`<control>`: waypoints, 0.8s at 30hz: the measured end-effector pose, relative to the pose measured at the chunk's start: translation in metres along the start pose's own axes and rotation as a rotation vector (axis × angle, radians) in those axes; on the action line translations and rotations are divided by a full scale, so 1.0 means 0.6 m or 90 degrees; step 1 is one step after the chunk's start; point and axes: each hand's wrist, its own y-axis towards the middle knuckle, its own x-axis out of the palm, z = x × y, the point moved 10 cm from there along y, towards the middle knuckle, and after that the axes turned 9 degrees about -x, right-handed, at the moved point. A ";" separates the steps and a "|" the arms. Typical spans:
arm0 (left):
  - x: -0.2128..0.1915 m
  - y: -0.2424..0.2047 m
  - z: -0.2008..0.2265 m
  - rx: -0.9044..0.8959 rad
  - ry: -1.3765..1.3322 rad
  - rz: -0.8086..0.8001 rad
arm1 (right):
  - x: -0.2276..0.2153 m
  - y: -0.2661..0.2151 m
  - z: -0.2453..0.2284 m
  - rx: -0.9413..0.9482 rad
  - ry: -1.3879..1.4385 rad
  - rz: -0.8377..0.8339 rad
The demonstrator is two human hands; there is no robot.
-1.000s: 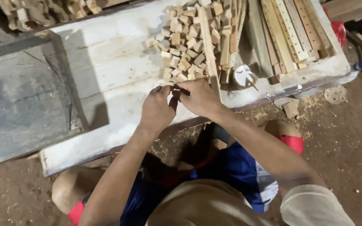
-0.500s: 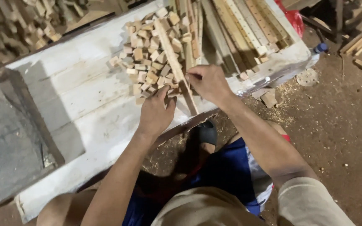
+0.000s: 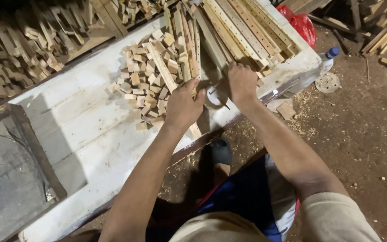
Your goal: The person applies adhesive from a small container to small wood blocks and joins them to longer wood strips.
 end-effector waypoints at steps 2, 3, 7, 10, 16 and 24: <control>0.004 0.000 0.003 -0.010 0.002 -0.010 | 0.008 -0.001 -0.005 -0.002 -0.036 0.014; 0.006 0.000 0.004 -0.017 0.003 -0.018 | 0.008 -0.001 -0.008 -0.004 -0.074 0.031; 0.003 -0.005 0.003 -0.027 -0.015 -0.023 | 0.048 0.015 0.007 -0.001 -0.088 0.082; -0.007 -0.010 0.000 -0.025 -0.035 -0.022 | 0.011 0.022 0.017 0.000 -0.043 0.095; -0.027 -0.001 -0.065 -0.064 -0.144 -0.002 | -0.115 -0.003 -0.023 -0.036 0.225 0.178; -0.146 -0.104 -0.205 -0.262 -0.503 0.079 | -0.105 -0.141 -0.278 -0.106 0.496 -0.064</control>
